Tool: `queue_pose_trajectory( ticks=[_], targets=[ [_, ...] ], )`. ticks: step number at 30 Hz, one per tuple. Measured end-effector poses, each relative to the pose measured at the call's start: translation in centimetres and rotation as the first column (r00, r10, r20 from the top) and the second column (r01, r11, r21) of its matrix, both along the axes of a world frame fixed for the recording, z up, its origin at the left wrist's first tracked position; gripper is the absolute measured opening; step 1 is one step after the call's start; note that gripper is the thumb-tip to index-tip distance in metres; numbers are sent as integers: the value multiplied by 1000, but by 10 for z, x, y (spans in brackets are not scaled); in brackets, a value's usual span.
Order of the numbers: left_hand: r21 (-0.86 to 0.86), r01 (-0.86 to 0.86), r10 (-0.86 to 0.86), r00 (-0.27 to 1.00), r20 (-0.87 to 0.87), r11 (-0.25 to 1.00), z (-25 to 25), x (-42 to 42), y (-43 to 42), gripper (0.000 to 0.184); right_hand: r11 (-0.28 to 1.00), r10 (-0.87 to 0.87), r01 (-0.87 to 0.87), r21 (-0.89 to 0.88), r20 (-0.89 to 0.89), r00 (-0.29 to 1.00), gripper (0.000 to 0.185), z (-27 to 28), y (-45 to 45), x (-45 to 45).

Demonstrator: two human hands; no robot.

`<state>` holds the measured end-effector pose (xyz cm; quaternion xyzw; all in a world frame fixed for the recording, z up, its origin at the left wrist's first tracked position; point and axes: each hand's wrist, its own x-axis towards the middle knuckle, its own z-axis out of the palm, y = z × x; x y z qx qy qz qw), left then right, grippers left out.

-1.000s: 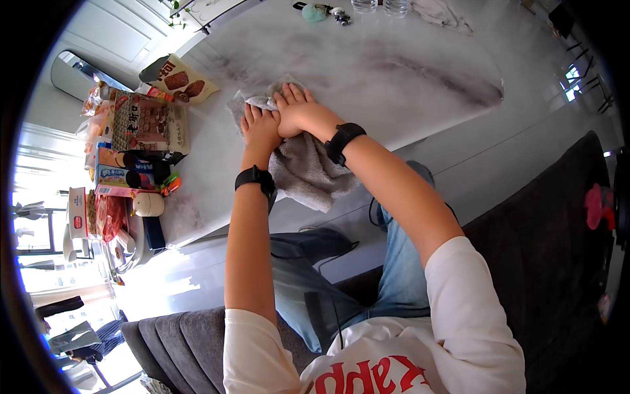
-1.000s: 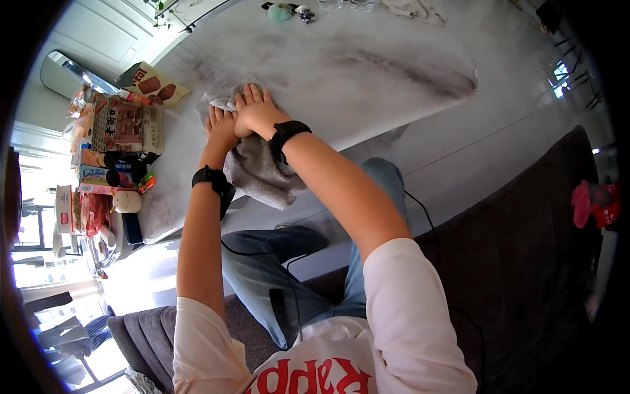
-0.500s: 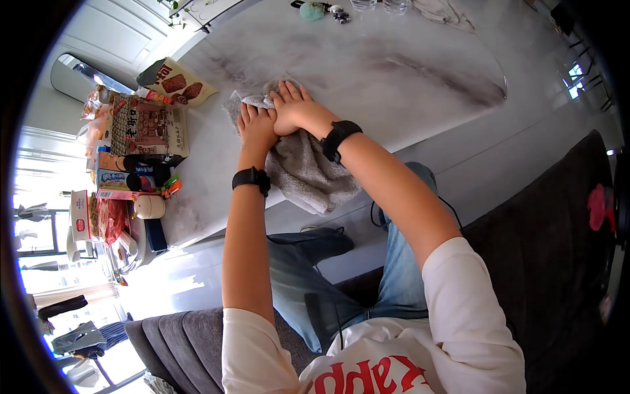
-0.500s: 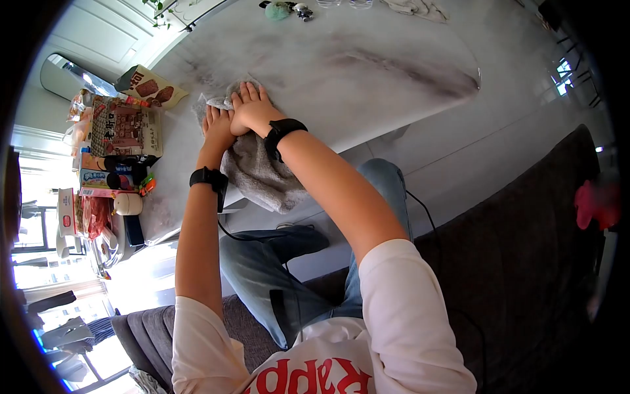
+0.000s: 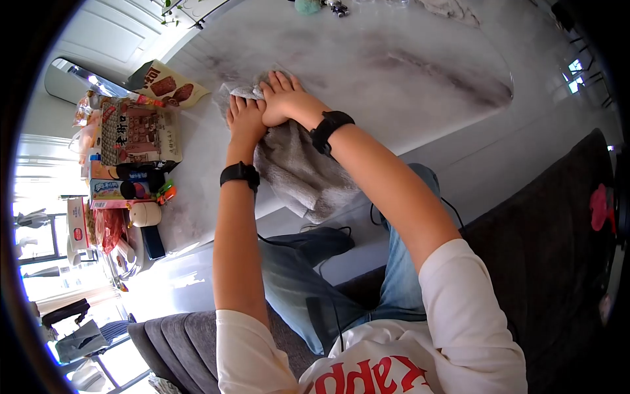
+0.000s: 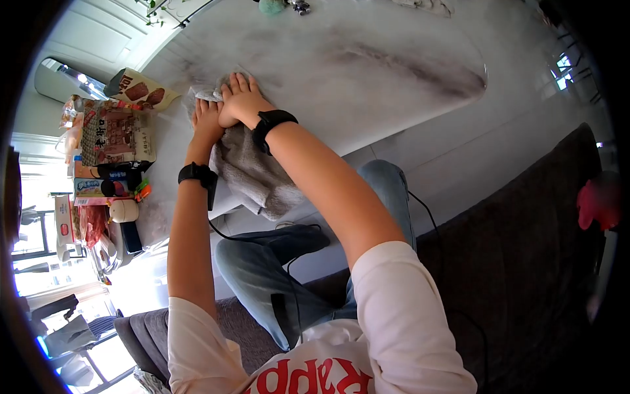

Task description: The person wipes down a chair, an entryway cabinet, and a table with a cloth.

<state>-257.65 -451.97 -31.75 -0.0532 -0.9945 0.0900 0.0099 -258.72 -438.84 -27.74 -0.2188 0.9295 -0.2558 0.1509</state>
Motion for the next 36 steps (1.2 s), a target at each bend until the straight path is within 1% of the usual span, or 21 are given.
queue_pose_trajectory(
  ticks=[1,5,8,11,13,15,18,21,24,25,29,32,36],
  targets=[
    [-24,8,-8,1000,6,1000,-1,-5,-3,36,1000,-7,7,3,-6,1000,62,-2,-2,-3],
    [10,10,-10,1000,-8,1000,-3,-16,-9,37,1000,-18,19,11,-26,999,61,-5,-8,-15],
    [-34,12,-11,1000,19,999,-2,-22,-11,39,1000,-21,21,7,-39,999,61,-8,-10,-21],
    [26,17,-17,1000,-16,1000,-3,-20,-11,41,1000,-29,29,-5,-49,998,62,-10,-12,-18],
    [9,-23,23,999,26,1000,0,-19,-9,43,999,-36,35,-24,-46,998,63,-6,-8,-17],
    [16,-42,41,997,61,999,0,-17,-8,44,999,-39,39,-2,-53,998,63,-2,-7,-13],
    [-97,19,-8,993,117,995,-3,-7,-16,47,998,-58,60,33,-64,996,64,-8,-10,-5],
    [109,-69,65,997,42,992,-21,7,-28,53,996,-73,75,39,-53,996,65,-5,-12,11],
    [165,-97,95,995,24,982,-28,27,-31,59,993,-72,77,92,-63,995,65,-2,-12,29],
    [181,-95,95,995,10,979,-27,35,-30,61,993,-77,83,83,-70,995,67,-3,-12,35],
    [233,-115,123,992,-21,966,-19,70,-23,61,992,-85,95,88,-110,990,68,-9,-12,56],
    [349,-147,175,983,-51,926,-10,95,-14,60,989,-94,107,105,-123,988,70,-11,-12,71],
    [364,-160,201,977,-77,918,-5,116,-7,60,987,-97,111,113,-120,988,71,-13,-10,87]
  ],
)
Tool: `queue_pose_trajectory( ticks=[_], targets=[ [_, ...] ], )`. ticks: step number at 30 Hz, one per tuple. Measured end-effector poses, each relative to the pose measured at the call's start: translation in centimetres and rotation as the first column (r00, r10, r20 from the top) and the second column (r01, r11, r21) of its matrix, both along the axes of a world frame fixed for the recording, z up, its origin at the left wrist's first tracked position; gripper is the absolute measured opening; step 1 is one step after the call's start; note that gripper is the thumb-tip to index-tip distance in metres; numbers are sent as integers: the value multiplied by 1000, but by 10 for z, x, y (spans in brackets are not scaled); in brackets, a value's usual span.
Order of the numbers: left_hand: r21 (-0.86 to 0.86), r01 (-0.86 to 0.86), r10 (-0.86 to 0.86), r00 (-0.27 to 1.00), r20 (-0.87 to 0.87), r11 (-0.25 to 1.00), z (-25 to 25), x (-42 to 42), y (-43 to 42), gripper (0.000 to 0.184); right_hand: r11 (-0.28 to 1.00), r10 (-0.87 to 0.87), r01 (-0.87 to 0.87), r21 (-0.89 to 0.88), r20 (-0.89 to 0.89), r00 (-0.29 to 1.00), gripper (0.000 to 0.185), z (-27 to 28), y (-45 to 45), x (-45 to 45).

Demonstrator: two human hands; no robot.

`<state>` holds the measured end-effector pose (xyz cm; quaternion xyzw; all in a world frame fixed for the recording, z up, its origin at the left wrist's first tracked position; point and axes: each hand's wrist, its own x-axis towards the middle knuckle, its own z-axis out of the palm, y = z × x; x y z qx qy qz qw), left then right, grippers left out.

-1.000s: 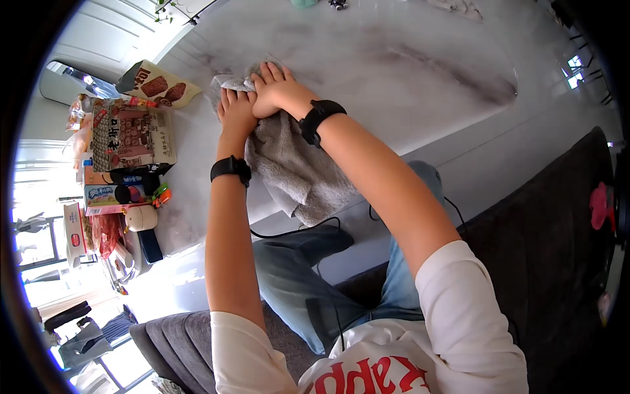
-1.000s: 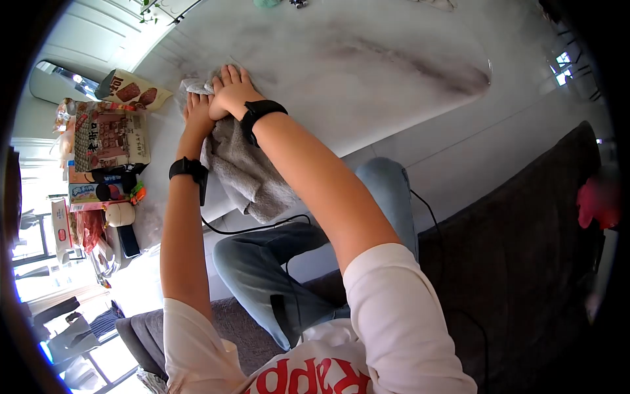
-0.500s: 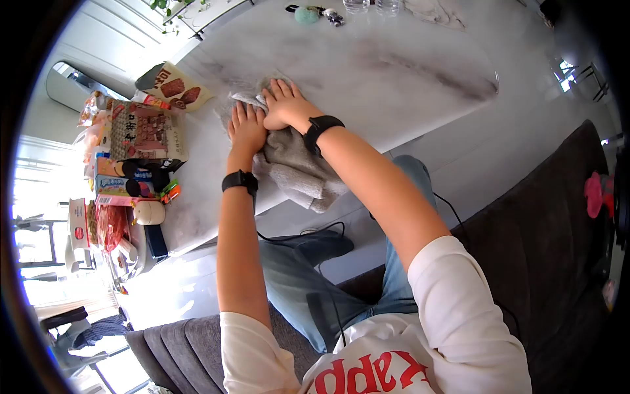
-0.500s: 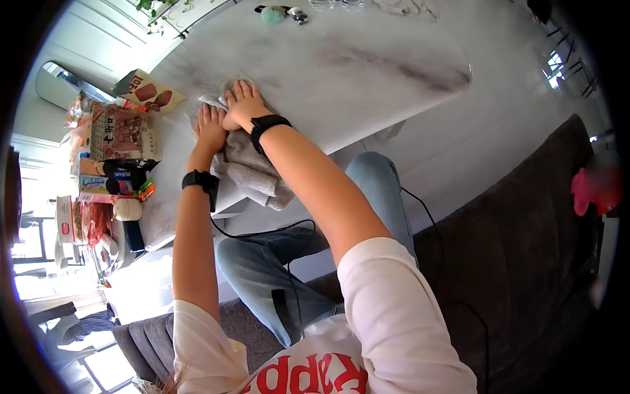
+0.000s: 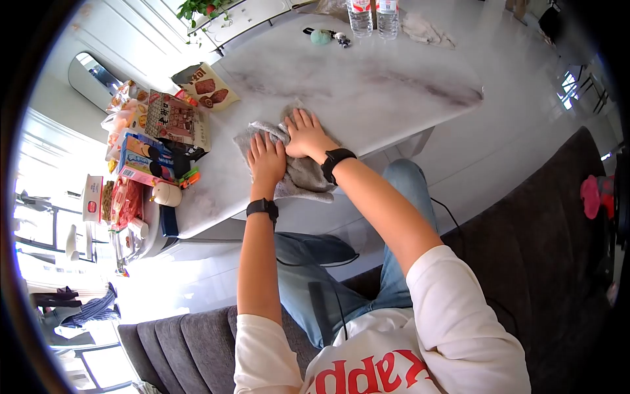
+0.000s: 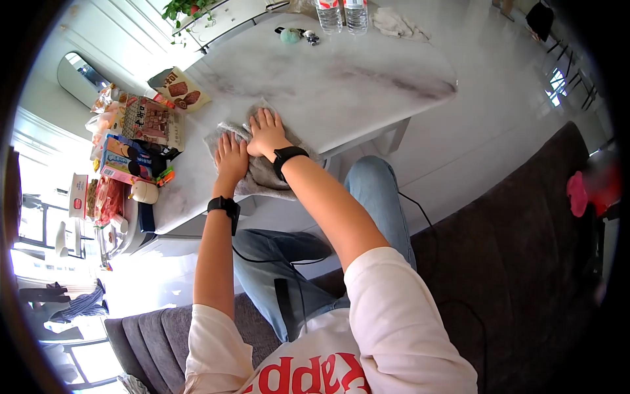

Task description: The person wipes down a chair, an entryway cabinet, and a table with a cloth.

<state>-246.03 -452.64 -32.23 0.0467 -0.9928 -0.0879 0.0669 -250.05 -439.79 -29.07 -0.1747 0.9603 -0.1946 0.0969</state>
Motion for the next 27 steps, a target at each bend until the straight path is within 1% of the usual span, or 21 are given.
queue_pose_trajectory(
  ticks=[1,4,7,10,13,16,19,22,23,25,27],
  targets=[
    [-129,31,-32,999,-8,991,0,1,-1,60,1000,4,-4,8,7,1000,71,4,2,5],
    [-46,12,-14,999,-32,999,-3,9,1,60,999,20,-21,28,32,999,67,11,7,15],
    [25,-4,7,992,-125,1000,1,17,6,60,994,94,-89,-64,71,993,70,7,15,9],
    [126,-32,66,959,-275,991,-1,20,11,62,991,124,-117,-67,123,985,70,11,19,8],
    [80,2,24,947,-321,997,-2,19,9,63,991,130,-122,-57,154,979,69,15,19,7],
    [5,36,-34,976,-217,999,1,18,6,61,986,168,-160,-57,201,965,70,16,20,-1],
    [-68,73,-83,985,-149,995,2,15,2,57,971,226,-197,-139,246,942,73,13,22,-15],
    [-85,119,-129,985,-118,989,-1,11,-3,55,963,252,-211,-169,274,928,75,15,22,-23],
    [-132,131,-145,983,-108,983,-4,8,-7,55,969,245,-237,-63,246,938,78,18,21,-21],
    [-224,156,-179,980,-86,962,-7,3,-10,54,973,230,-225,-50,199,953,79,18,17,-18],
    [-155,153,-168,982,-87,976,-6,2,-10,55,979,206,-201,-45,161,965,80,15,13,-19]
  ],
)
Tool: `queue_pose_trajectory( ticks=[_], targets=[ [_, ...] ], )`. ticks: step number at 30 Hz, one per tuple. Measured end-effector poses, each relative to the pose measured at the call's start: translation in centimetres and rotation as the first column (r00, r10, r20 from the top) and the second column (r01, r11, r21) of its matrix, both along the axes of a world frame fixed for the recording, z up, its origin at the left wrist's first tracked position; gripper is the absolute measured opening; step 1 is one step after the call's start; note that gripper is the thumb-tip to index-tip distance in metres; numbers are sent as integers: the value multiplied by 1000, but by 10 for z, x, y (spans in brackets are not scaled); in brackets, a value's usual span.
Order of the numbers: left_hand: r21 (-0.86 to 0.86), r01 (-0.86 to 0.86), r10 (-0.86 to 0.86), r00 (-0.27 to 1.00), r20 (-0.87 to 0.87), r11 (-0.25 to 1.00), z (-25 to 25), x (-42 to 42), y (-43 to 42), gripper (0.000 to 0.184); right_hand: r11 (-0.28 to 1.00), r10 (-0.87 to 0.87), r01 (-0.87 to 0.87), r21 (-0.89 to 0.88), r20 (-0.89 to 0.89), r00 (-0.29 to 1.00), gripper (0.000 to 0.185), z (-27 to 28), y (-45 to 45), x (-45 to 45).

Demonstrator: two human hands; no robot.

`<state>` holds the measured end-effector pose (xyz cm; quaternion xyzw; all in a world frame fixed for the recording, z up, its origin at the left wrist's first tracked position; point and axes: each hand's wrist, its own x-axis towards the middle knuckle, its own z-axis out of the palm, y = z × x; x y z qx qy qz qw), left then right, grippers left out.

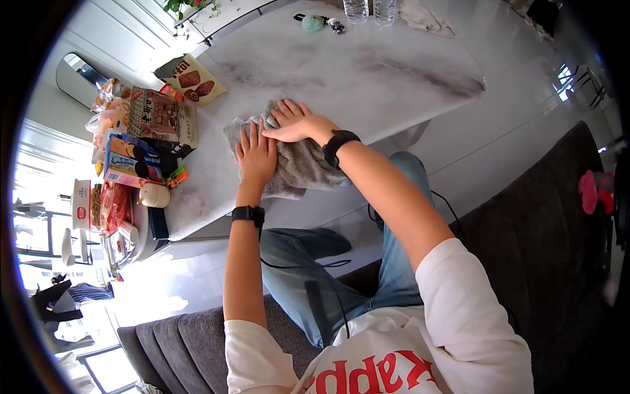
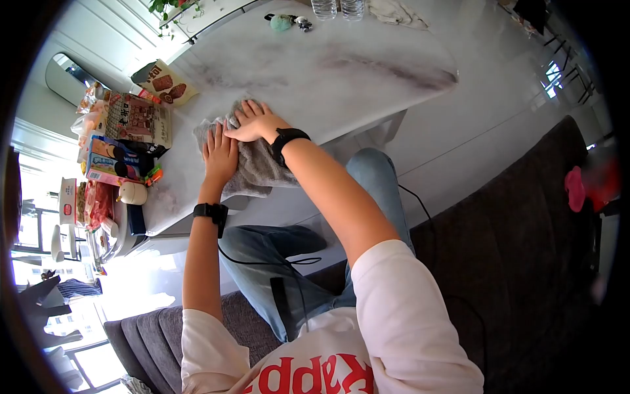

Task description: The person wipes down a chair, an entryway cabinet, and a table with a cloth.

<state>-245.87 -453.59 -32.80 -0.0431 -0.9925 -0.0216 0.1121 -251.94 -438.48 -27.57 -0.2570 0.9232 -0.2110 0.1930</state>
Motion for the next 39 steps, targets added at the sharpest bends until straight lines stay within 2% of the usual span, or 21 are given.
queue_pose_trajectory(
  ticks=[5,10,16,19,23,31,39],
  targets=[
    [135,1,-1,1000,2,991,8,-2,3,60,999,-47,46,-29,-13,999,80,-5,-11,-8],
    [226,-7,18,999,-47,974,9,-1,6,69,998,-67,68,17,-52,996,78,-7,-19,-16],
    [278,-81,102,993,-60,957,15,1,12,74,996,-86,86,-2,-81,993,79,-18,-32,-31],
    [252,-101,124,989,-76,962,15,-1,13,73,994,-103,105,14,-83,991,81,-15,-35,-33],
    [310,-121,153,985,-81,943,17,1,16,69,987,-149,154,44,-109,983,84,-13,-45,-36],
    [351,-105,157,980,-123,930,18,-1,16,65,987,-143,150,54,-118,983,76,-15,-54,-49],
    [300,-90,137,981,-137,950,18,-3,15,58,989,-125,134,58,-132,983,69,-18,-62,-66]
  ],
)
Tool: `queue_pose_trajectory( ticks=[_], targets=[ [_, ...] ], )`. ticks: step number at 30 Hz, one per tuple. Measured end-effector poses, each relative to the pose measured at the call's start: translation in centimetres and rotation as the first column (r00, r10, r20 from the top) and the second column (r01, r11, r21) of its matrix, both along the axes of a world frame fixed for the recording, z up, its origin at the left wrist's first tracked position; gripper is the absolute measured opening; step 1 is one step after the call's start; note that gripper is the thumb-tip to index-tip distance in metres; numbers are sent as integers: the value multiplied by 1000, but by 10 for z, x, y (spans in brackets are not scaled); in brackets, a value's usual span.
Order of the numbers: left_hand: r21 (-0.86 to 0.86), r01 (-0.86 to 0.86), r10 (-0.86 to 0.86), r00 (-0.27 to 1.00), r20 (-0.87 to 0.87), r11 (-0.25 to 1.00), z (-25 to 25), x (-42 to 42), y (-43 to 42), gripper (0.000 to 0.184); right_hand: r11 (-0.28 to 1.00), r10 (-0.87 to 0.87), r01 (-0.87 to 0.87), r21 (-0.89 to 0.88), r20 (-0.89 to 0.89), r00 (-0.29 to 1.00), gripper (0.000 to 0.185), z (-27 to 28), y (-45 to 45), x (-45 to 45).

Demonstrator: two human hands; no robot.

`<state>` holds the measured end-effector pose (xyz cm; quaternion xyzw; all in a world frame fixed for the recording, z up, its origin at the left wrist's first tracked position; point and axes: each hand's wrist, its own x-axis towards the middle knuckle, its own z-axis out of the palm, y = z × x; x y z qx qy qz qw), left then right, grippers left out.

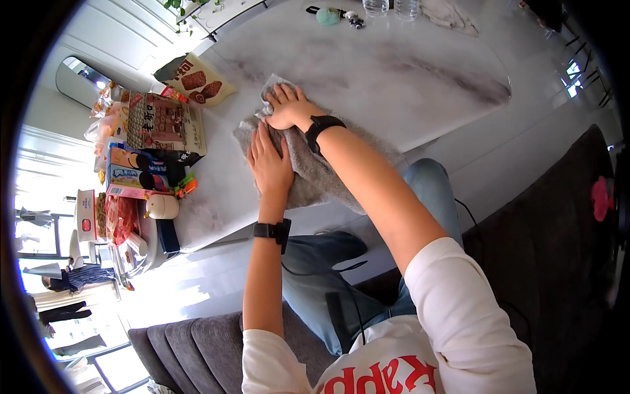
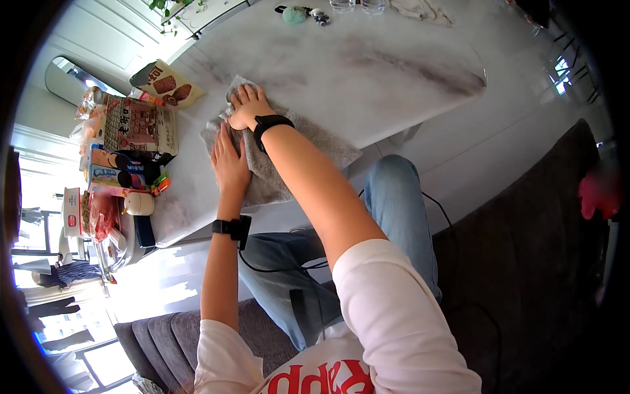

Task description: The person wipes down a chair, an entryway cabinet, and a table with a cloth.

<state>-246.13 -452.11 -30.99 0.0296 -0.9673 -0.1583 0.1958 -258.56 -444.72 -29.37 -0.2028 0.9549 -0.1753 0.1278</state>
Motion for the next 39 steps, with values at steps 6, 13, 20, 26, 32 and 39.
queue_pose_trajectory(
  ticks=[6,13,20,26,32,39],
  targets=[
    [-30,35,-35,999,11,999,-7,2,-5,54,999,41,-40,-29,31,999,66,0,3,-14],
    [-92,107,-104,994,39,990,-5,30,-6,52,997,81,-81,-13,13,997,64,3,16,-17],
    [-125,123,-121,992,25,985,-1,33,4,52,1000,26,-26,15,31,999,63,9,73,-25],
    [-128,163,-162,987,23,978,-1,26,17,54,1000,-5,5,16,8,1000,64,6,111,-18],
    [-179,163,-160,987,32,970,-2,27,15,52,999,-40,40,12,-9,999,64,7,127,10],
    [-145,156,-136,982,134,977,1,29,17,57,995,-94,93,-34,-26,995,63,4,136,60]
  ],
)
